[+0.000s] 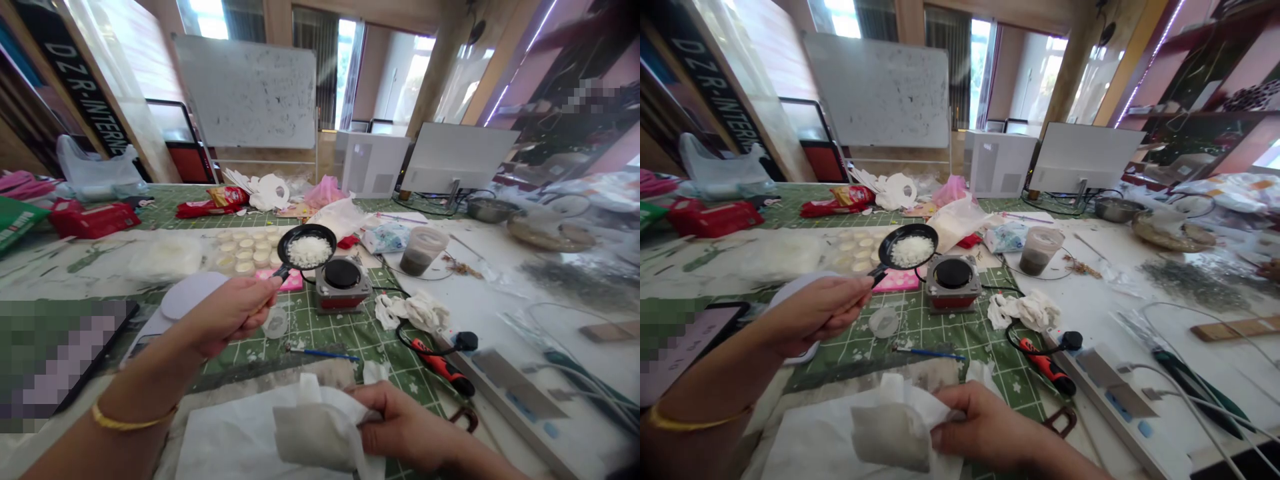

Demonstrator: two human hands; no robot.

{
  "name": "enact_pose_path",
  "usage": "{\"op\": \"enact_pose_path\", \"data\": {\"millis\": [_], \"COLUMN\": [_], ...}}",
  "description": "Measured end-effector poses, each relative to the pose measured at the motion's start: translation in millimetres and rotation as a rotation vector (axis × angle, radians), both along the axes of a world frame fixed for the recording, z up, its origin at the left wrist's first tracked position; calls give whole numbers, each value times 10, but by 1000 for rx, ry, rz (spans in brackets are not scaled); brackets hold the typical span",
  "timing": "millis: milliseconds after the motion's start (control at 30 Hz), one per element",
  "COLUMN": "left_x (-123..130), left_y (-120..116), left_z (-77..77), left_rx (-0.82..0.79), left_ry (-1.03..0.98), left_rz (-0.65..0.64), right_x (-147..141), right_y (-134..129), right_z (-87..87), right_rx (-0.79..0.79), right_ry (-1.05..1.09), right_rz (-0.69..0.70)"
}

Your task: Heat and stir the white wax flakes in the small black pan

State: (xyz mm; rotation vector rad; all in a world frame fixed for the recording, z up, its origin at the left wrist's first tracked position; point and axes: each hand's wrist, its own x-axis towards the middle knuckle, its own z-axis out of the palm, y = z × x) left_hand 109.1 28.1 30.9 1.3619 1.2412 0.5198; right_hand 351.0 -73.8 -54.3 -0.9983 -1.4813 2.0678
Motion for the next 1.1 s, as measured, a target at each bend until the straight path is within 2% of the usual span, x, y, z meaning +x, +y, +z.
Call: {"op": "enact_pose_path", "data": {"millis": [133, 200, 433, 600, 867, 1000, 1100], "left_x": [308, 444, 789, 939, 943, 785, 577], "left_y": [108, 143, 177, 150, 139, 171, 84], "left_z": [-50, -119, -427, -517, -539, -578, -576], "left_rx": [-42, -65, -142, -193, -190, -258, -270], "left_ry": [-75, -104, -147, -150, -165, -133, -121], "left_rz": [22, 24, 50, 85, 27, -25, -60], "right_x": [-64, -93, -102, -68, -49, 25, 110], "right_y": [-55, -66, -63, -56, -81, -107, -81], "right_z": [139, 204, 240, 241, 320, 318, 261], "right_rx": [402, 515, 573, 583, 645, 733, 780], "right_ry": [-166, -245, -320, -319, -442, -515, -554], "right_rz": [46, 60, 88, 92, 110, 12, -86]}}
